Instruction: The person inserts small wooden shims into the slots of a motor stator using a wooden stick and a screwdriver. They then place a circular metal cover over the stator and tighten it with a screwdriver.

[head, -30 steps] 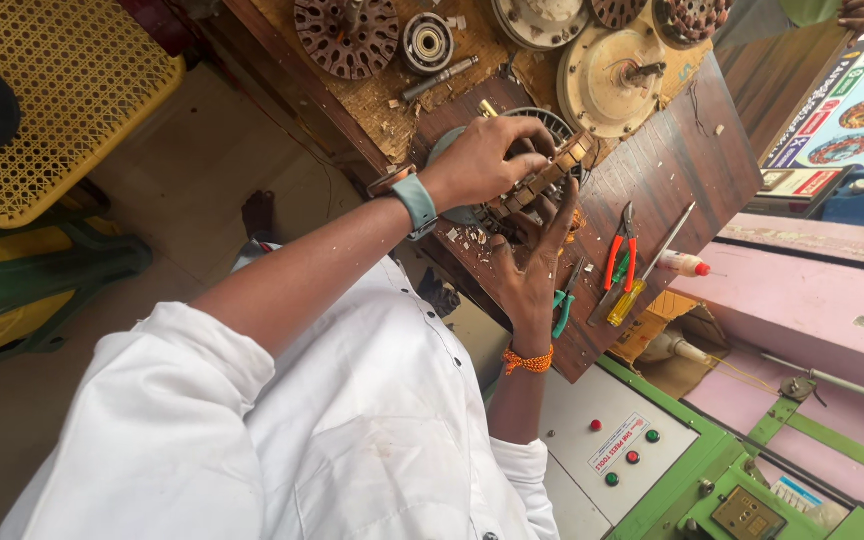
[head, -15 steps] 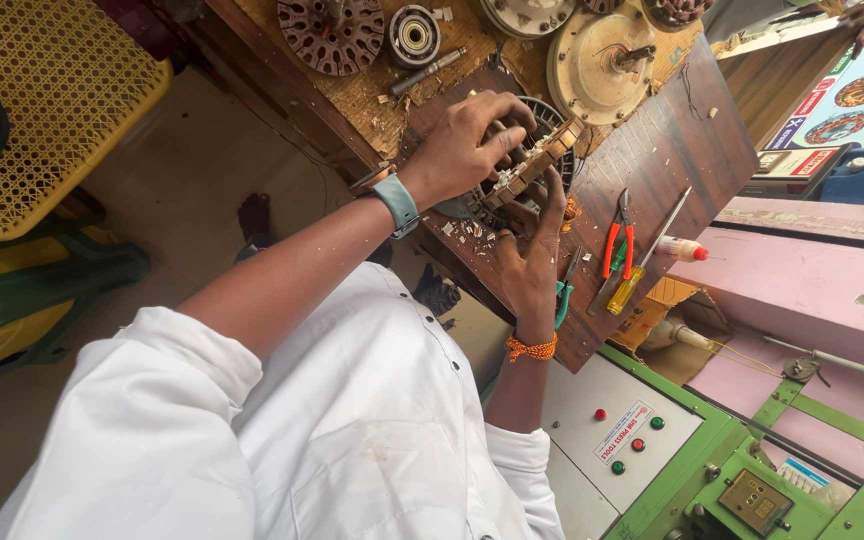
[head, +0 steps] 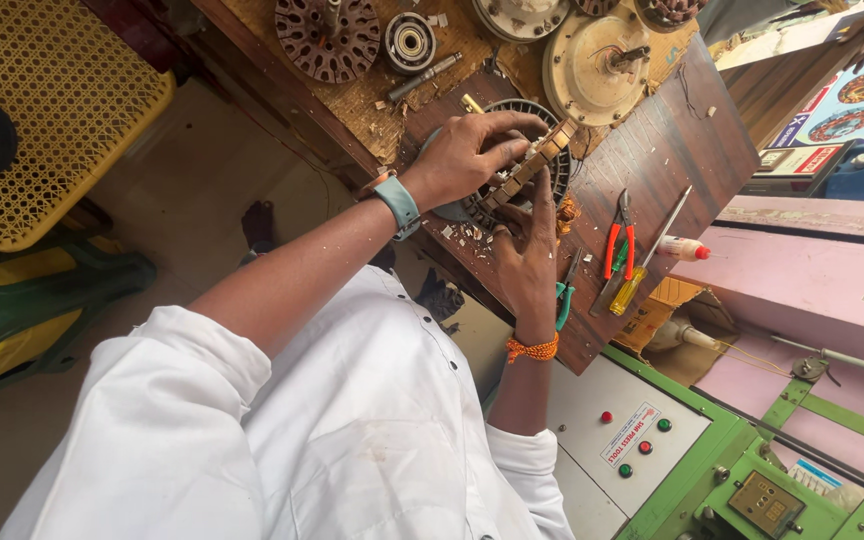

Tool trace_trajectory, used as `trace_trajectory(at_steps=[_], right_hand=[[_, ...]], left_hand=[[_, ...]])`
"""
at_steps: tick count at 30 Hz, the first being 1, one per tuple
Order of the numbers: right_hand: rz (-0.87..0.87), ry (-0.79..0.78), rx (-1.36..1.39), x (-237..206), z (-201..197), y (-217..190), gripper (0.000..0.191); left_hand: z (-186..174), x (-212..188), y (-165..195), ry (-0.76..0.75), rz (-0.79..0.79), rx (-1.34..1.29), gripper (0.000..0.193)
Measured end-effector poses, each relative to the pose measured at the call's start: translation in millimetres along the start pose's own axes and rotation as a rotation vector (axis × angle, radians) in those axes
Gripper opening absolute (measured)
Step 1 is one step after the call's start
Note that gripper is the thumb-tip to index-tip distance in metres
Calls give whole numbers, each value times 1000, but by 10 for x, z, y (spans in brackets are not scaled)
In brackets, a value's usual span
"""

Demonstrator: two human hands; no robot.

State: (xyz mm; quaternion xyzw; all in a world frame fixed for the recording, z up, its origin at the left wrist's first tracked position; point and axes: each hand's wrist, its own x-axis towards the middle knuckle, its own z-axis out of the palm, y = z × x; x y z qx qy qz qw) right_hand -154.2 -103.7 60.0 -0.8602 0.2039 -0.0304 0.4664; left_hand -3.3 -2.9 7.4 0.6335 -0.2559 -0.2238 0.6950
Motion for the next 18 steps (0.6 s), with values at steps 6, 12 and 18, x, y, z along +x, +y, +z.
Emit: trace_trajectory(at_steps=[6,12,18], right_hand=[[25,-44,7,10,-23,3,90],[-75,-42,43,-16,-18,44,94],[-123,-86,206,-75,14,95,95]], left_hand=[[44,77,-12,7,-134,45,20],[65,112,-91,56,49,104,16],[-42,44,-90,81,-268,-92,17]])
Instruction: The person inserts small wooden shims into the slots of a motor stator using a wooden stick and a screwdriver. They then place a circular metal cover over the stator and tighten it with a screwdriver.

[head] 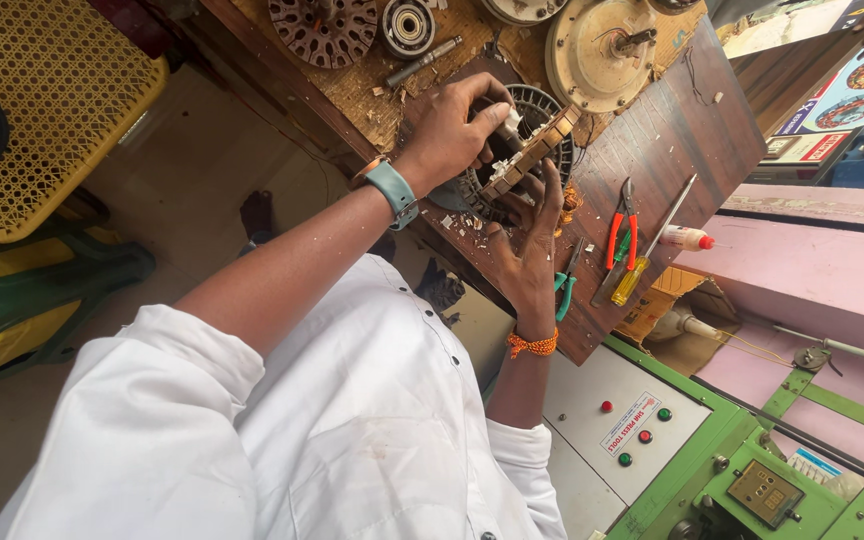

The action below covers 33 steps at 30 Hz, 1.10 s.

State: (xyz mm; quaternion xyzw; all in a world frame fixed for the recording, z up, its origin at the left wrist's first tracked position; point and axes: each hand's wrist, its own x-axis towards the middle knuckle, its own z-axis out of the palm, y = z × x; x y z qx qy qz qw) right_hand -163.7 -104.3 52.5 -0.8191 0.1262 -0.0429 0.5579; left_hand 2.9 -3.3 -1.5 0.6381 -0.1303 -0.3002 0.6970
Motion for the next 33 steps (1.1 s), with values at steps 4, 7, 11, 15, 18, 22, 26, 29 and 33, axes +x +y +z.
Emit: trace_trajectory(at_steps=[4,7,11,15,18,22,26,29,33], right_hand=[[-57,-19,3,-10,-11,18,95],[-11,-4,-46,-6,-16,29,95],[-31,3,-6,-14,-12,35,93],[-50,-6,-46,-41,-14,22,94],[21,21,-110,-40,-19,5,96],[91,12,-76,3,-55,-26,95],[160,19,-132,20,-80,-46,89],[139,28,-102,4,-61,-25,89],[16,14,41,-63,-6,43,91]], left_hand=[[-86,-183,3,64,484,363,15],[-83,-416,9,-187,217,128,48],[6,-589,67,-114,587,269,76],[119,-572,154,-55,439,315,71],[160,-512,218,-43,473,407,73],[134,-411,259,-89,490,430,73],[-13,-295,154,-243,290,249,55],[-17,-209,39,-248,249,66,38],[-23,-273,-58,-113,325,136,33]])
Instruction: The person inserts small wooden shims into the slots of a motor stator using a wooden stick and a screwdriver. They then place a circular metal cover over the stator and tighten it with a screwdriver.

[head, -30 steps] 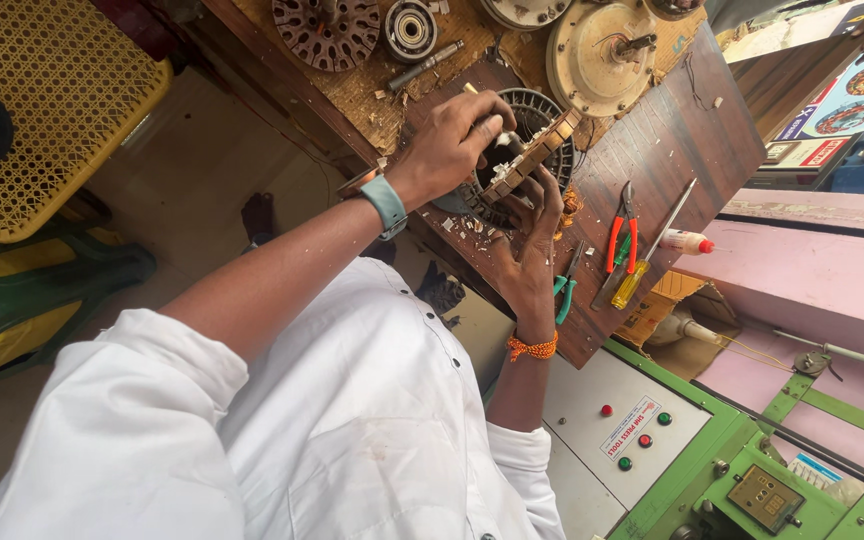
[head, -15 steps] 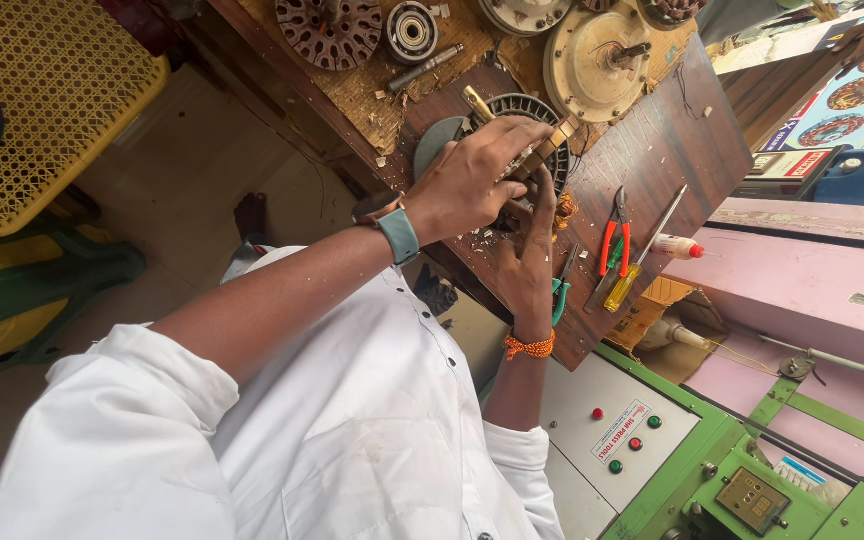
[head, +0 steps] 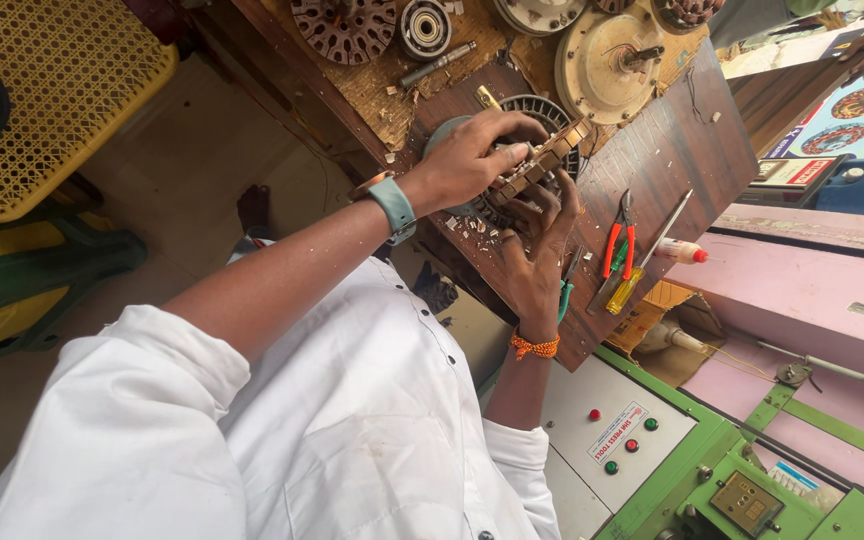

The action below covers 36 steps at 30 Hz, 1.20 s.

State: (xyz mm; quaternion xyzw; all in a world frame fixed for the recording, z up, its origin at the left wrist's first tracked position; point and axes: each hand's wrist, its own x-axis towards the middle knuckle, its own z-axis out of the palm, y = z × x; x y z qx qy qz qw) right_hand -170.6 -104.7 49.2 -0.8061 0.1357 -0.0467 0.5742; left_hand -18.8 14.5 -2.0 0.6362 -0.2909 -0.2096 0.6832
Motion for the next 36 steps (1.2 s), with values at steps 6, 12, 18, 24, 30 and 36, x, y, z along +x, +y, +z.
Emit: trace_trajectory(at_steps=[6,12,18,24,30,36], right_hand=[[-33,-7,31,-81,41,48,91],[-73,12,-107,-72,72,-31,99],[-1,2,-45,-74,40,-121,98],[103,17,-55,-73,-2,-142,96],[27,54,-38,-109,34,-53,96],[-69,3,-53,-161,79,-13,99]], left_hand=[[80,-388,193,7,126,93,75],[187,-388,438,134,146,270,73],[123,-209,513,13,52,297,70],[58,-104,321,14,148,219,47],[80,-78,242,-27,74,88,43],[83,-118,207,-4,111,67,43]])
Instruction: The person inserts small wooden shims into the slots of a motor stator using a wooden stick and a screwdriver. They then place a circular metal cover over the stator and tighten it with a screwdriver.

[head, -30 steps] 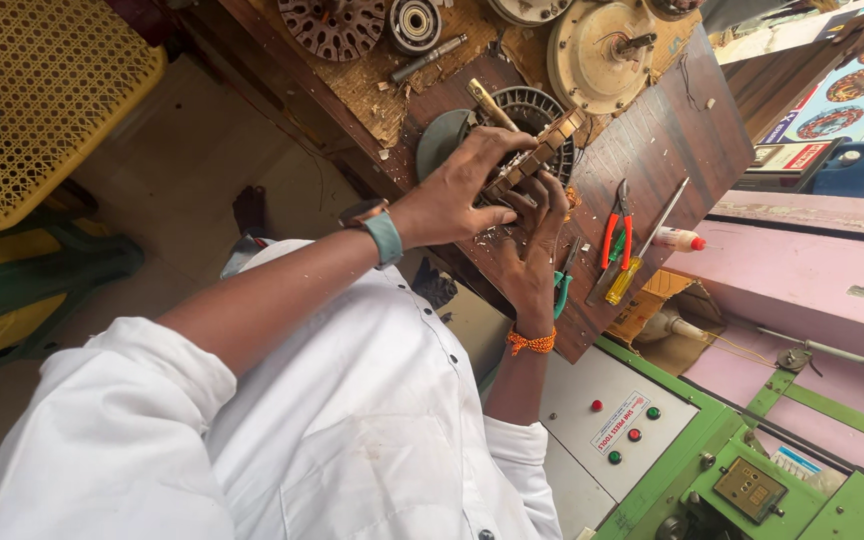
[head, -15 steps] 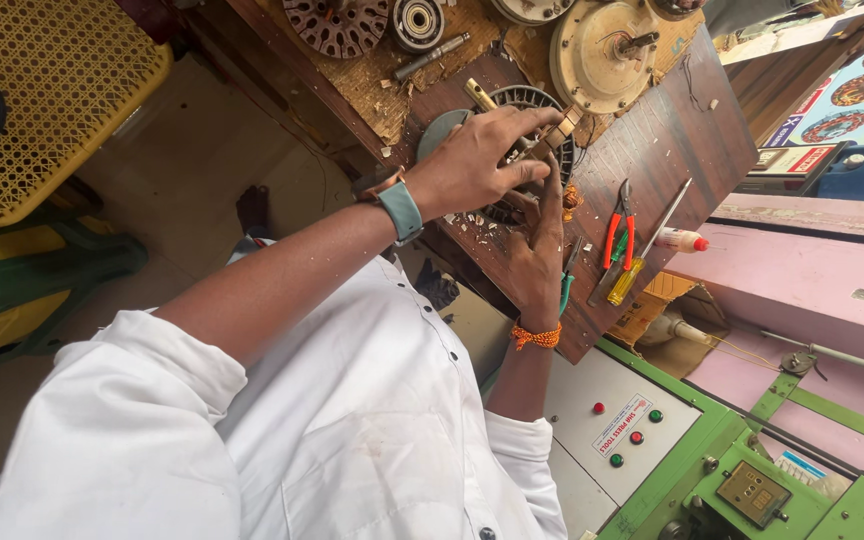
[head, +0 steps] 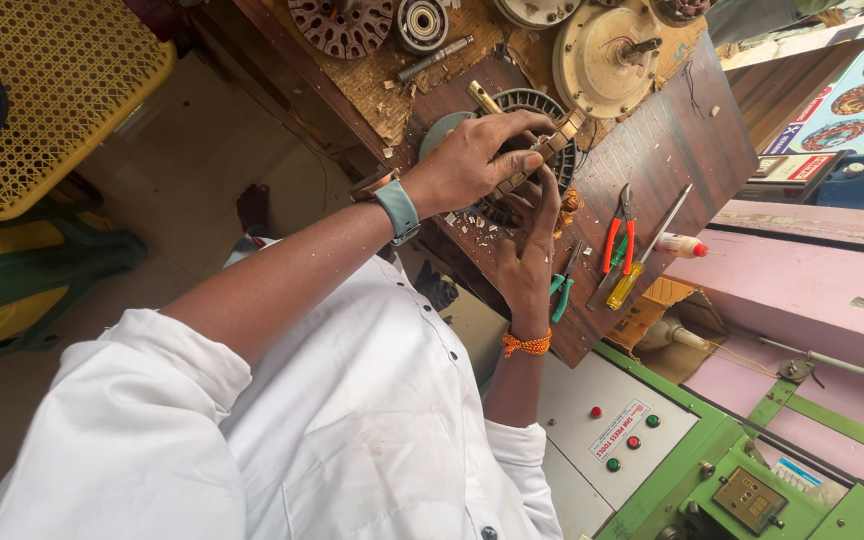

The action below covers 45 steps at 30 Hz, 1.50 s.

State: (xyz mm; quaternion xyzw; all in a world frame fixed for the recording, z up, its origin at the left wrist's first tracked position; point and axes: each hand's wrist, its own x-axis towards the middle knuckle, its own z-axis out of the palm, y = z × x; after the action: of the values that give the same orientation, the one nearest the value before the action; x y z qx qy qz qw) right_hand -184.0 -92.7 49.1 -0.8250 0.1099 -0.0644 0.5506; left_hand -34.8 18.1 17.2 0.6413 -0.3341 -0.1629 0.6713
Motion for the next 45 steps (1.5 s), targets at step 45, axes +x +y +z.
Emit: trace_trajectory(at_steps=[45], right_hand=[[-48,316,-33,157,60,-1,69]], left_hand=[[58,159,-218,183,1,119,21]])
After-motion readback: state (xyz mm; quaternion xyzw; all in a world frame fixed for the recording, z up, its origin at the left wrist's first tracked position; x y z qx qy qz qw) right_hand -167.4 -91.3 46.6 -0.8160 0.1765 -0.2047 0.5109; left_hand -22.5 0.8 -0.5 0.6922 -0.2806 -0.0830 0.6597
